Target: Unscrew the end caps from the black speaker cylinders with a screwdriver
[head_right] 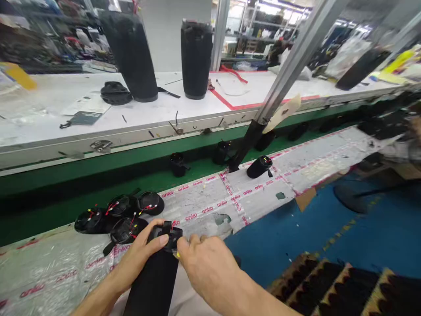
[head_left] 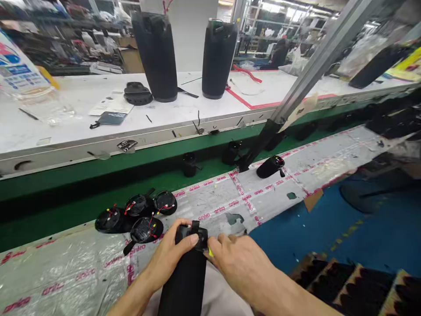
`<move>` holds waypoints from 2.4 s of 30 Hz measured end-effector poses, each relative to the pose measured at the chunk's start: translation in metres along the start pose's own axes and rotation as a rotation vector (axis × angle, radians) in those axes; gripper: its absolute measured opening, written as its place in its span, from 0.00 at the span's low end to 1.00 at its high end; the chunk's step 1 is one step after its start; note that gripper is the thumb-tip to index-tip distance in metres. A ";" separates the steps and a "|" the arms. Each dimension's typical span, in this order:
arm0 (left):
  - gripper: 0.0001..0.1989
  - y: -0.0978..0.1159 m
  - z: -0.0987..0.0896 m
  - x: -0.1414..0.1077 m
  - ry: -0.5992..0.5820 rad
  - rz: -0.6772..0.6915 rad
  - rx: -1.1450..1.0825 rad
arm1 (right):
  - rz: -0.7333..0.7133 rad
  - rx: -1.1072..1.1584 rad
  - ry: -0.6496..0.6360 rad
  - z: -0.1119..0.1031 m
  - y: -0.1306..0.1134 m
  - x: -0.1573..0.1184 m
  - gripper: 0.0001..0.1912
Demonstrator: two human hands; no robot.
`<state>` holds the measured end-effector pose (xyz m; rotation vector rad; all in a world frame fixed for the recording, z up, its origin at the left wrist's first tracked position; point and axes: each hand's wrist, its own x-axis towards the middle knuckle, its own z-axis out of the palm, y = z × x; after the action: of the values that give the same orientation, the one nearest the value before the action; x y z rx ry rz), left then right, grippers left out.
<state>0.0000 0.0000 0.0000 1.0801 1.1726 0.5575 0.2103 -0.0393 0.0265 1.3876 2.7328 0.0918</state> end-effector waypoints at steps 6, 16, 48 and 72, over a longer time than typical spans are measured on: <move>0.23 0.003 -0.005 0.001 -0.092 0.005 -0.081 | -0.002 0.155 0.006 -0.001 0.007 0.000 0.11; 0.25 0.000 -0.001 0.001 -0.144 -0.075 -0.234 | 0.066 0.141 0.077 -0.007 0.027 -0.018 0.13; 0.21 0.006 0.001 0.008 -0.138 -0.031 -0.085 | -0.272 -0.271 0.026 -0.034 0.045 0.000 0.10; 0.38 -0.010 -0.002 -0.005 -0.173 -0.130 -0.484 | 0.087 0.286 0.042 0.005 0.004 -0.013 0.18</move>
<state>-0.0051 -0.0080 -0.0069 0.6195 0.8869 0.5942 0.2215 -0.0477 0.0222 1.5881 2.8053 -0.2792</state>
